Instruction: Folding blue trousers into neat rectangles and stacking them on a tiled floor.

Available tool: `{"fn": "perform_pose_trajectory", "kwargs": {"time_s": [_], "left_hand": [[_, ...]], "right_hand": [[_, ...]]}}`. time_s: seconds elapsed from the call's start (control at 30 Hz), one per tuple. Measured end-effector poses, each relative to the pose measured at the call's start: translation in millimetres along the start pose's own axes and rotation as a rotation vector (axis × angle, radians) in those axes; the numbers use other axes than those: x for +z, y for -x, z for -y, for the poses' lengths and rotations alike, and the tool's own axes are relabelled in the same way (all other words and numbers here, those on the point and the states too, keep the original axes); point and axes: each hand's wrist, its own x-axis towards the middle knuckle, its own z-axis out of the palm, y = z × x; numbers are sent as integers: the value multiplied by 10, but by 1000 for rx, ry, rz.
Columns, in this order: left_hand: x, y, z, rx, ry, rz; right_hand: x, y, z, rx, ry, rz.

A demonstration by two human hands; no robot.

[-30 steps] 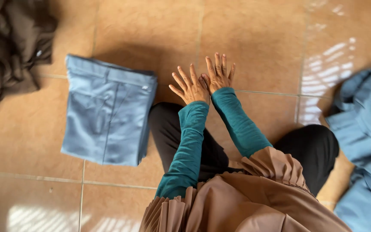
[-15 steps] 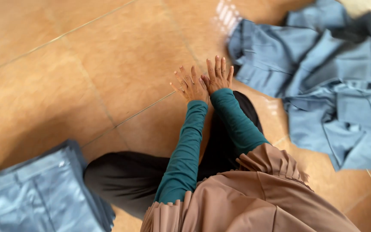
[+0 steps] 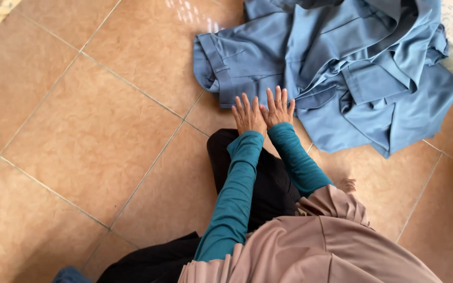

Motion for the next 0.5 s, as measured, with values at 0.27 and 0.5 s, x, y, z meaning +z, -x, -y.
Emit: {"fn": "perform_pose_trajectory", "kwargs": {"time_s": [0.27,0.5], "left_hand": [[288,-477,521,-179,177,-138],[251,-988,1205,-487,261,89]], "right_hand": [[442,-435,-68,-286,14,-20],[592,-843,101,-486,161,15]]}}
